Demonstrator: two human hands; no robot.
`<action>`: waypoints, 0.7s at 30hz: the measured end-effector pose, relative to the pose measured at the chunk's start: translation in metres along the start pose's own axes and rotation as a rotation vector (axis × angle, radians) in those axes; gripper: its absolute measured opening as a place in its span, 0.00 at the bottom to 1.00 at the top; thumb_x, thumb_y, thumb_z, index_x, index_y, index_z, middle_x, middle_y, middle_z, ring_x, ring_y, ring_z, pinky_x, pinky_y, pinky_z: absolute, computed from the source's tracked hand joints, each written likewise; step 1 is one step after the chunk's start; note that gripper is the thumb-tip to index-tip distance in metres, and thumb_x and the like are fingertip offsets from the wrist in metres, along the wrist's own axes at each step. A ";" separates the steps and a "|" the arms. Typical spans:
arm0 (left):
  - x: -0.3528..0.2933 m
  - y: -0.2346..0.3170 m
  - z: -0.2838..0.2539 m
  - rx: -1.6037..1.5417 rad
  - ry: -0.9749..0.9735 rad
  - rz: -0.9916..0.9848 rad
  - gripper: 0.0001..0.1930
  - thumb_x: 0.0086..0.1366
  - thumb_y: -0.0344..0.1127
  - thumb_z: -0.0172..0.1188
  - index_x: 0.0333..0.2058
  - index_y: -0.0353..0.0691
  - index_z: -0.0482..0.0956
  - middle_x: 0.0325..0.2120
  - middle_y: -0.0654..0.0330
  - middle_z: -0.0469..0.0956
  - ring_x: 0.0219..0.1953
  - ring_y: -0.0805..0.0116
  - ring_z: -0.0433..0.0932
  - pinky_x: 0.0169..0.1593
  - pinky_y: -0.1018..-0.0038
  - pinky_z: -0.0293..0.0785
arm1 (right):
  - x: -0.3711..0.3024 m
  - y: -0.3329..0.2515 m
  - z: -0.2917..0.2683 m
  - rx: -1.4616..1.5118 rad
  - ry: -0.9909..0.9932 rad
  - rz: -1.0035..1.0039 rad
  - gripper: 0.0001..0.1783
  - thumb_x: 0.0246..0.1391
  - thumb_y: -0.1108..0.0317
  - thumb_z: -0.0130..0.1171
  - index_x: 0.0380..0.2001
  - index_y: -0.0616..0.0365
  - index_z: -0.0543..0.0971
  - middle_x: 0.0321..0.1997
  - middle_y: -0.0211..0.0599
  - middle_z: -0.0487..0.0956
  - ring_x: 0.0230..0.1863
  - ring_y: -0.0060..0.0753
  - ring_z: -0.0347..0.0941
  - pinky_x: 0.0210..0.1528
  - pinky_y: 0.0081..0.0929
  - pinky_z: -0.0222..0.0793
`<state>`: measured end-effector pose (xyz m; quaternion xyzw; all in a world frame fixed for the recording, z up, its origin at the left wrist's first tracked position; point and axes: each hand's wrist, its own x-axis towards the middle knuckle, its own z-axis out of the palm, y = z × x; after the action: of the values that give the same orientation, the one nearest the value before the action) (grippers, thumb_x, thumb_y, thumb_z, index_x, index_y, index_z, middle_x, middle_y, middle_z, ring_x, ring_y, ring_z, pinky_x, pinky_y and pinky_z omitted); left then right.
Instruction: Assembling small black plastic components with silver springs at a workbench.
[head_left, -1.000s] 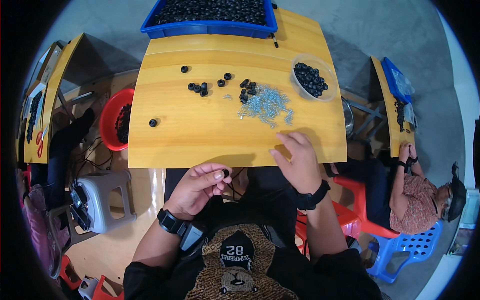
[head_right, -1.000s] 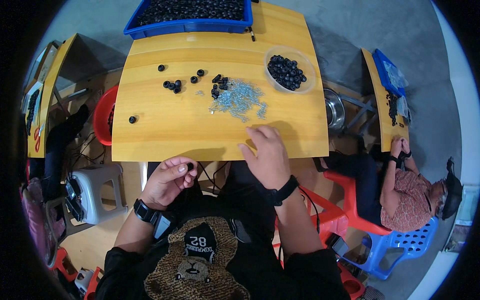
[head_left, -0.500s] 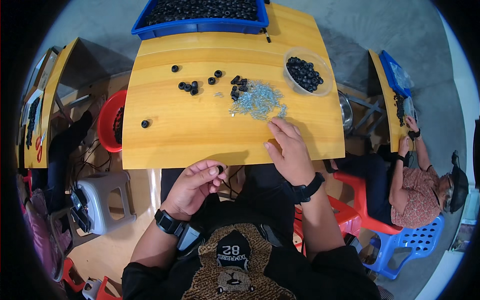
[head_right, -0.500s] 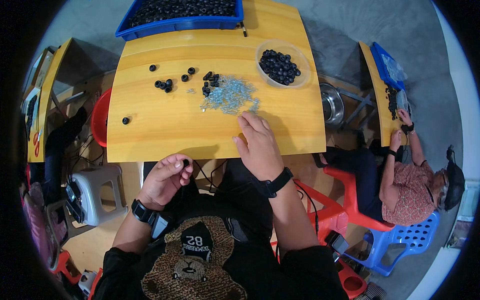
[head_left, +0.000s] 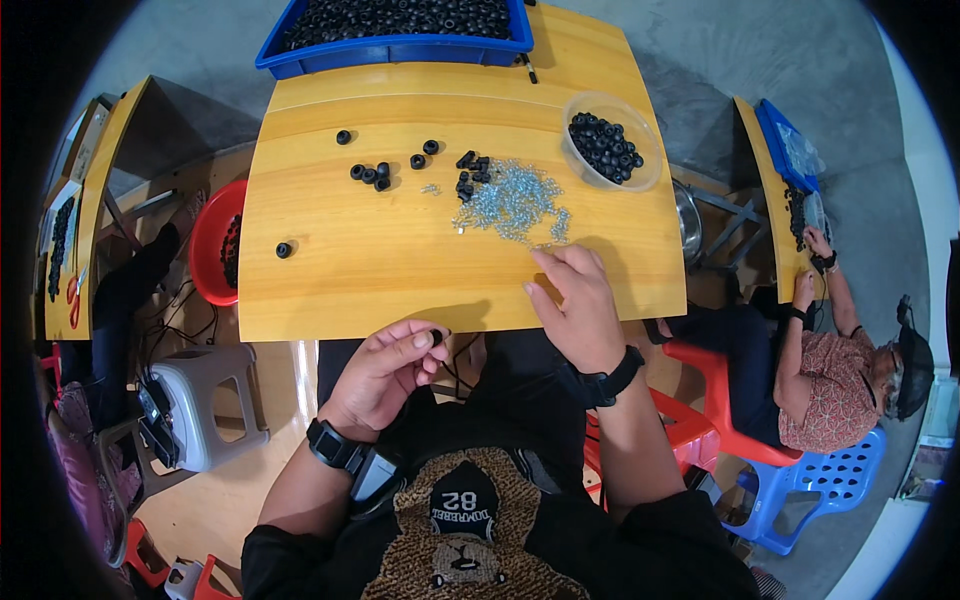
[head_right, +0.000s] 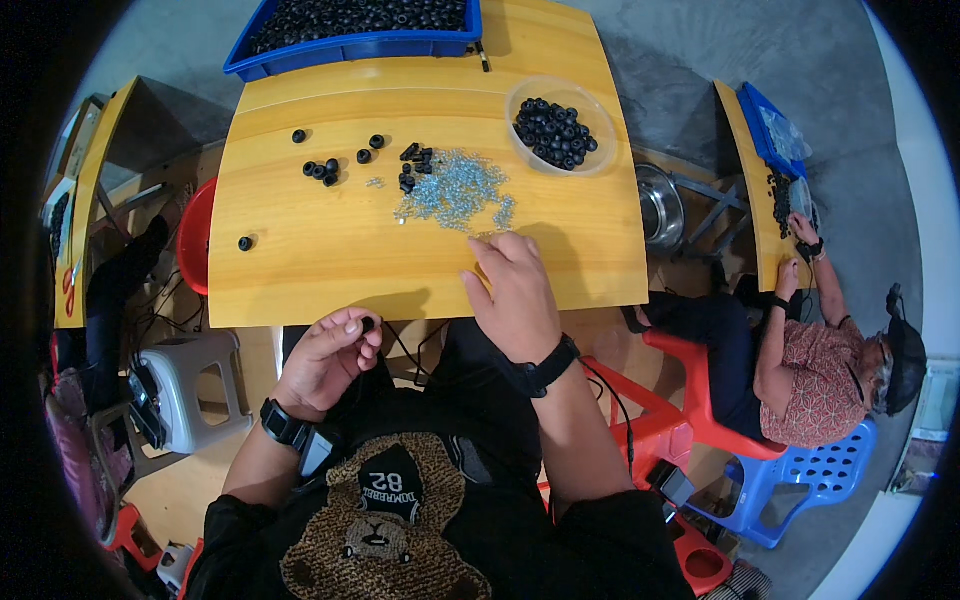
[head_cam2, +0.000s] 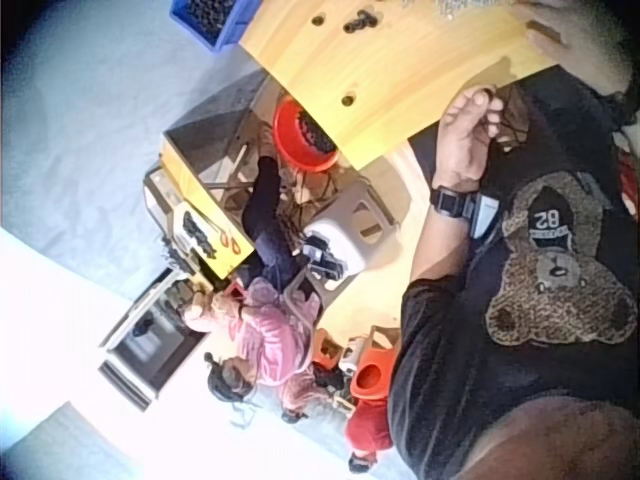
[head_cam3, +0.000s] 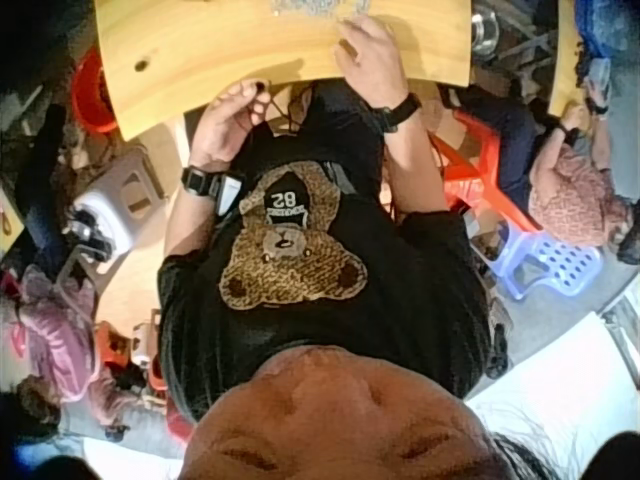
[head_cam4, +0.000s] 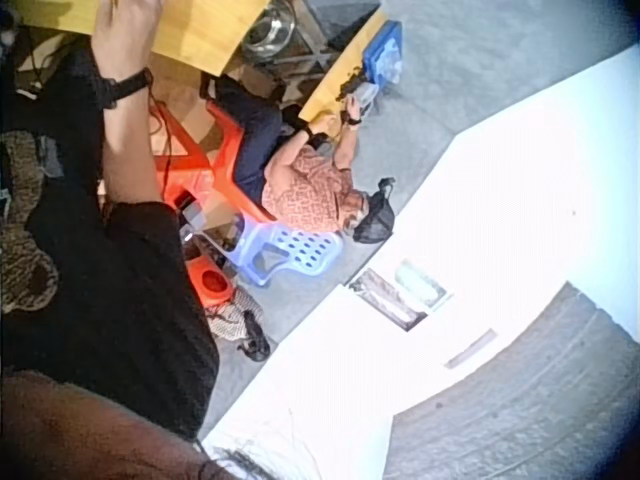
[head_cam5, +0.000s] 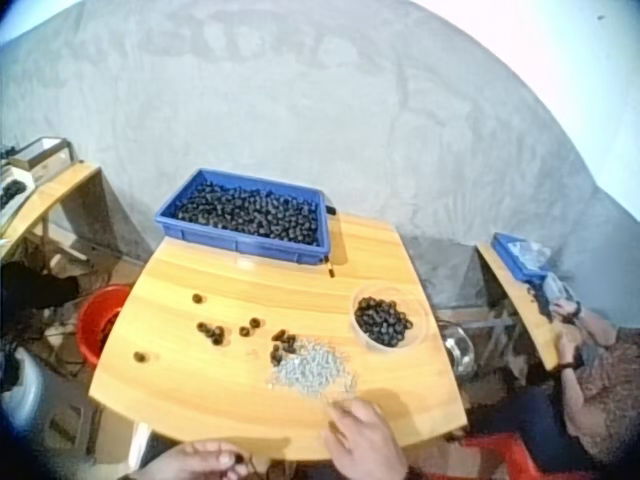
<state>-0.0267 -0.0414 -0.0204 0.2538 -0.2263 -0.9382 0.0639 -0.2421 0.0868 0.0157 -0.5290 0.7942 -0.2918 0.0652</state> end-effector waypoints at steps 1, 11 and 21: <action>0.000 0.000 0.000 -0.001 0.002 0.000 0.10 0.64 0.34 0.56 0.41 0.35 0.77 0.29 0.62 0.79 0.30 0.78 0.74 0.35 0.83 0.69 | 0.001 -0.002 0.001 0.003 -0.016 0.013 0.19 0.46 0.72 0.60 0.43 0.68 0.76 0.41 0.48 0.73 0.45 0.50 0.67 0.47 0.37 0.66; -0.001 0.004 -0.003 -0.017 -0.001 -0.004 0.10 0.64 0.34 0.56 0.41 0.35 0.76 0.29 0.62 0.79 0.29 0.78 0.74 0.34 0.83 0.69 | -0.002 0.006 0.001 0.009 0.019 0.076 0.15 0.46 0.72 0.59 0.40 0.65 0.78 0.34 0.47 0.74 0.40 0.49 0.70 0.43 0.38 0.67; 0.002 0.003 -0.001 0.034 0.037 -0.007 0.12 0.63 0.38 0.57 0.39 0.35 0.75 0.26 0.63 0.77 0.26 0.76 0.70 0.31 0.82 0.67 | 0.021 0.016 -0.002 -0.029 0.094 0.053 0.10 0.45 0.75 0.58 0.34 0.63 0.80 0.30 0.47 0.75 0.37 0.50 0.71 0.41 0.38 0.68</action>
<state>-0.0283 -0.0450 -0.0206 0.2731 -0.2399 -0.9296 0.0606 -0.2646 0.0731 0.0129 -0.4943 0.8144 -0.3028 0.0279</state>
